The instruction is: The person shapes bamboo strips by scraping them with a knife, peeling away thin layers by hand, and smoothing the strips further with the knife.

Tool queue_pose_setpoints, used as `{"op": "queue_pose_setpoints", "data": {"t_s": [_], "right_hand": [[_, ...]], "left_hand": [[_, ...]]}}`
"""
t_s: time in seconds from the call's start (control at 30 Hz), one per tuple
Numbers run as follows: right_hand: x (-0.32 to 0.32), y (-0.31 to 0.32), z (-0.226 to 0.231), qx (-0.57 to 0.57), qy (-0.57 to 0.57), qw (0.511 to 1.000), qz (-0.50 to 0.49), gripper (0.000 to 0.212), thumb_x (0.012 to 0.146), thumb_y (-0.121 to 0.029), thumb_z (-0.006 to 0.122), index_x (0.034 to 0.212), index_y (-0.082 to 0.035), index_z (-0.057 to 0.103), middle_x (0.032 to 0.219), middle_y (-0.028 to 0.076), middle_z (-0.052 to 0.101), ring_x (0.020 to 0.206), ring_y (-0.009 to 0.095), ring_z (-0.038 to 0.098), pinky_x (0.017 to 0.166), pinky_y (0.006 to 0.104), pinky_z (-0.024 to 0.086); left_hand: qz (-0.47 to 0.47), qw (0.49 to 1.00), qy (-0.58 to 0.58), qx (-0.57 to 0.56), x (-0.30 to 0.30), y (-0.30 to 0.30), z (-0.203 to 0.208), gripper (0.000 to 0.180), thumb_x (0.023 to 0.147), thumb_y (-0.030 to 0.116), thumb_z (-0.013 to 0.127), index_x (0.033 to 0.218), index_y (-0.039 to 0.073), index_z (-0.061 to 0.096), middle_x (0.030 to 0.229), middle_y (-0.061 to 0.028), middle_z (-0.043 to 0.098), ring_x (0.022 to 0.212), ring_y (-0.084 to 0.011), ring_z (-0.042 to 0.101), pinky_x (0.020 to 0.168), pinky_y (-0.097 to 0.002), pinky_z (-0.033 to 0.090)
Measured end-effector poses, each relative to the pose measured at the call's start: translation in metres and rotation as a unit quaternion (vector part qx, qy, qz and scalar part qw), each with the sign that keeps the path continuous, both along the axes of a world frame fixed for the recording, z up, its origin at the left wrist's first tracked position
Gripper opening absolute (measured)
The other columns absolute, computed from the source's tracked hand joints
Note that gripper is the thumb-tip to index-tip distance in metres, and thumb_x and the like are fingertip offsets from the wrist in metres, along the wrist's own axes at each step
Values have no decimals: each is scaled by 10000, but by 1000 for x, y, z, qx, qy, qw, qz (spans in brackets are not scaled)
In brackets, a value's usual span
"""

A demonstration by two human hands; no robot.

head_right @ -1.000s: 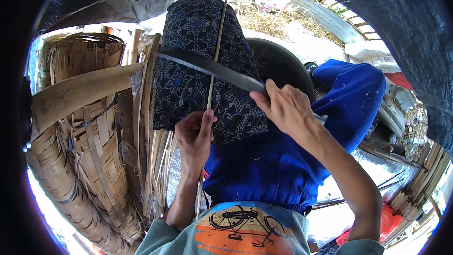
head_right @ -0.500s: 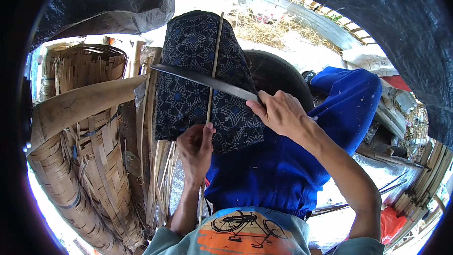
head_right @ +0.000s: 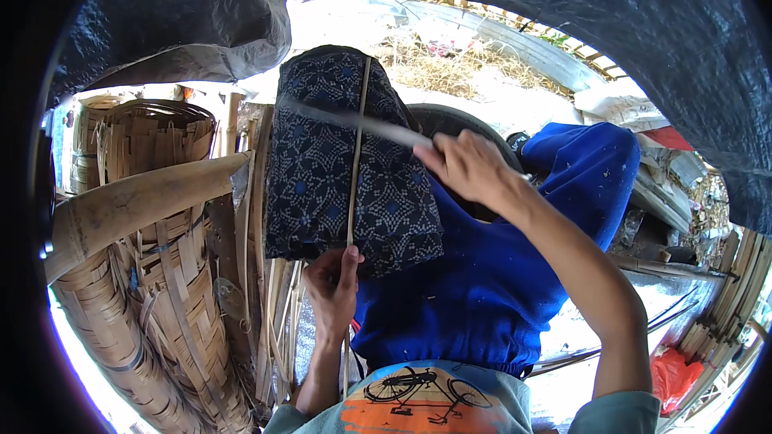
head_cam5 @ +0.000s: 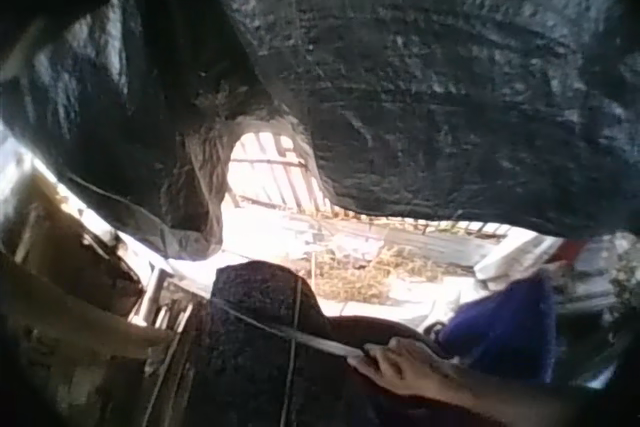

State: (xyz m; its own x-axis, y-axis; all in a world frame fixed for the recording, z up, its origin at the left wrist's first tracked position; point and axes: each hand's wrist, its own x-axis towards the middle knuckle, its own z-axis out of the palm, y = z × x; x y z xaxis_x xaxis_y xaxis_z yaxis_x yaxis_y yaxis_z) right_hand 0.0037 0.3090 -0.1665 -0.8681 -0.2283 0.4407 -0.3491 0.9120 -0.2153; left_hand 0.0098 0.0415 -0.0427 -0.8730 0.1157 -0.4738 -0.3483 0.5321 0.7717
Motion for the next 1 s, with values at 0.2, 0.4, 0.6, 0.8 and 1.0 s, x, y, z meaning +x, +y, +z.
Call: {"op": "queue_pose_setpoints", "data": {"t_s": [0.2, 0.4, 0.6, 0.8, 1.0], "right_hand": [[-6, 1, 25, 145, -195, 960, 142, 318, 916, -76, 544, 1194, 72, 509, 859, 80, 546, 696, 183, 491, 617, 323, 444], [-9, 6, 1, 170, 37, 983, 56, 305, 948, -101, 524, 1225, 25, 532, 806, 30, 489, 648, 130, 439, 561, 255, 396], [-18, 0, -16, 79, -100, 989, 77, 284, 934, -85, 539, 1197, 21, 542, 766, 76, 507, 632, 187, 444, 560, 310, 380], [-3, 3, -10, -44, -20, 993, 106, 298, 950, -133, 531, 1201, 27, 537, 743, 89, 506, 538, 192, 435, 470, 338, 380], [-41, -1, 9, -120, -245, 962, 9, 163, 947, -153, 551, 1006, -5, 586, 700, 111, 528, 471, 223, 470, 453, 377, 392]], "left_hand": [[19, 999, -43, 15, -4, -15, 5, 282, 932, 207, 614, 794, -32, 672, 533, 17, 521, 476, -23, 406, 436, -224, 274], [23, 997, -68, 36, 3, -17, 15, 315, 942, 232, 599, 779, -30, 666, 505, 27, 478, 436, -29, 401, 413, -214, 257], [42, 994, -92, 41, 9, -31, 21, 323, 943, 229, 595, 770, -35, 663, 490, 19, 473, 425, -28, 386, 408, -219, 237], [16, 998, -63, 9, 17, -29, 24, 339, 938, 239, 599, 767, -46, 662, 484, 17, 465, 428, -32, 386, 415, -237, 229], [13, 996, -90, -6, 22, -43, 40, 351, 944, 246, 589, 768, -48, 665, 501, 14, 492, 451, -31, 395, 432, -232, 247]]}}
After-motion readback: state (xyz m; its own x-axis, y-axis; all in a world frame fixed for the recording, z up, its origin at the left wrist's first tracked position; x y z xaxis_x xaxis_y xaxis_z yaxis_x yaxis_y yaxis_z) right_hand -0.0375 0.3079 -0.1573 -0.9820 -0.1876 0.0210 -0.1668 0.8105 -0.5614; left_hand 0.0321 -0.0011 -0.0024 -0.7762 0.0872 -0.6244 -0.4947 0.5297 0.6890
